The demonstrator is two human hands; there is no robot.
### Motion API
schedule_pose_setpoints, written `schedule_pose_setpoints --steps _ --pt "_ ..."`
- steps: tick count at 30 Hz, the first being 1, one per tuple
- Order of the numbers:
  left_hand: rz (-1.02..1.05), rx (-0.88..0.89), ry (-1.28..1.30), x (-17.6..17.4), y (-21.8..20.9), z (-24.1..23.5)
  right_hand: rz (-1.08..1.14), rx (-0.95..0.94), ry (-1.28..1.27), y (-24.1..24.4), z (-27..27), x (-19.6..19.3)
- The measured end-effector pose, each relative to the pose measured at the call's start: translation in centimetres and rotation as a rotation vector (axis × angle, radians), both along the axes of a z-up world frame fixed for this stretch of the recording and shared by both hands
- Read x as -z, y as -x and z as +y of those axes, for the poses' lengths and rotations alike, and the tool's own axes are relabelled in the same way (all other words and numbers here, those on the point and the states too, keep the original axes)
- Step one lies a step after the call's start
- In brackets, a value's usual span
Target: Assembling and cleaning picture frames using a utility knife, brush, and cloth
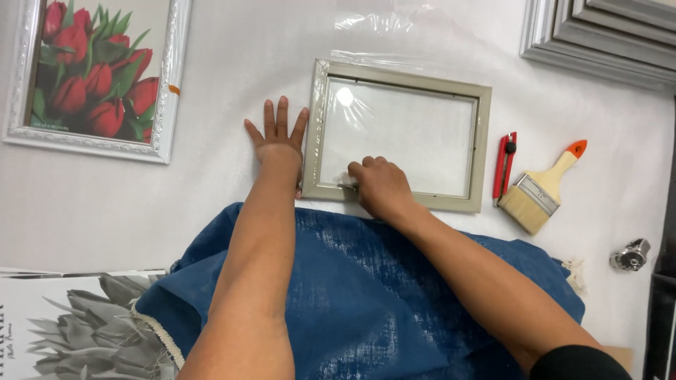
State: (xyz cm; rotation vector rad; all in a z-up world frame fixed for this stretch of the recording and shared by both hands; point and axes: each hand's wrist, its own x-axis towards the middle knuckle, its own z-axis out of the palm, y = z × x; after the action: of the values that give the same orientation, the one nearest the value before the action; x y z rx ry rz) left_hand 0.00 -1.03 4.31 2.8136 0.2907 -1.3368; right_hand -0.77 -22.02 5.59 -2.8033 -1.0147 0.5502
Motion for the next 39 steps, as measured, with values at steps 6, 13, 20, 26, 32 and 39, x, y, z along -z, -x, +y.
schedule_pose_setpoints --steps 6,13,20,26,32,39 --pt "0.049 -0.026 0.027 -2.0 -0.2 0.0 -0.05 -0.001 0.009 -9.4 4.2 1.4" --pt "0.092 0.051 0.014 -3.6 -0.2 0.1 -0.15 0.062 -0.056 -12.0 7.7 1.6" --pt "-0.065 -0.005 0.039 -3.8 0.8 -0.5 0.115 0.107 -0.13 1.2 4.1 -0.1" --pt "0.006 -0.013 -0.005 -1.9 -0.2 -0.7 0.12 0.459 -0.126 -2.3 -1.9 1.5" --pt "0.023 0.009 -0.045 0.4 -0.5 -0.1 0.055 0.614 0.104 -6.1 -14.1 0.7" --pt "0.071 -0.027 -0.051 -2.5 -0.5 -1.0 -0.002 0.737 0.079 -8.2 -13.3 0.8"
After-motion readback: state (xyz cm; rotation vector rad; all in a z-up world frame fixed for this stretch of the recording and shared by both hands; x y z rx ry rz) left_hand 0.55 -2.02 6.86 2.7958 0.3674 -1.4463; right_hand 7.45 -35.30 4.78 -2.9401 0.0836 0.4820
